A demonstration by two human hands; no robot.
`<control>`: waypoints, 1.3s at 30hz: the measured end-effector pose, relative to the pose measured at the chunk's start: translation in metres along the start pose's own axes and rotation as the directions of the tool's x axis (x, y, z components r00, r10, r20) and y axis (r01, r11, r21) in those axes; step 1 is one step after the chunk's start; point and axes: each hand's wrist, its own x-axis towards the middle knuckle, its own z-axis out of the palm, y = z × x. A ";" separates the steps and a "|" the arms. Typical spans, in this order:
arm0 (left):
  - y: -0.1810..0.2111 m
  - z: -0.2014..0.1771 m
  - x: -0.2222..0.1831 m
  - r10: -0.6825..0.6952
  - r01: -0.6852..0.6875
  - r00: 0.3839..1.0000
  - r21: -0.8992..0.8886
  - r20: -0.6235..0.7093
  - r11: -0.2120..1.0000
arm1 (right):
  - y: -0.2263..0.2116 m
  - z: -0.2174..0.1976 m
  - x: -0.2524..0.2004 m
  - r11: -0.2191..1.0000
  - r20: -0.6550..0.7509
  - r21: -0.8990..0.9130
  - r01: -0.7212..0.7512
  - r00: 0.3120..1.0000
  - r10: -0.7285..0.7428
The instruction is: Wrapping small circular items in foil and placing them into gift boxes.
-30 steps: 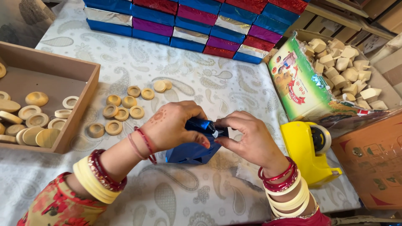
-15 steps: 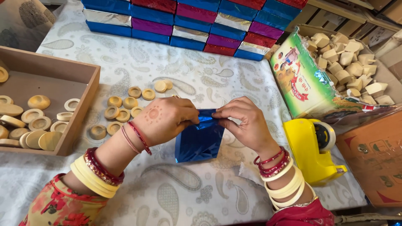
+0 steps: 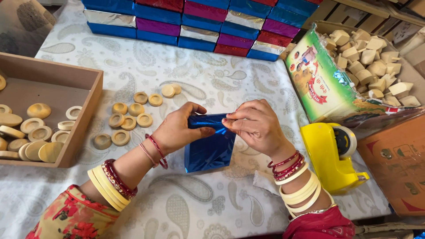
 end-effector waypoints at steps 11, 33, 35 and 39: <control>0.006 0.000 -0.005 0.036 -0.031 0.998 -0.081 0.058 0.996 | -0.014 -0.006 0.001 0.863 0.216 0.313 -0.397 0.914 0.342; -0.013 0.061 -0.034 0.541 -0.572 0.752 0.034 -0.376 0.819 | 0.035 -0.133 -0.108 0.640 -0.171 0.165 -0.750 0.618 0.768; -0.018 0.060 -0.029 0.507 -0.545 0.785 -0.008 -0.356 0.839 | 0.082 -0.162 -0.174 0.525 -0.138 0.158 -0.836 0.508 0.850; -0.027 0.063 -0.022 0.399 -0.489 0.806 -0.112 -0.437 0.865 | 0.102 -0.201 -0.274 0.225 -0.037 0.072 -0.972 0.223 0.974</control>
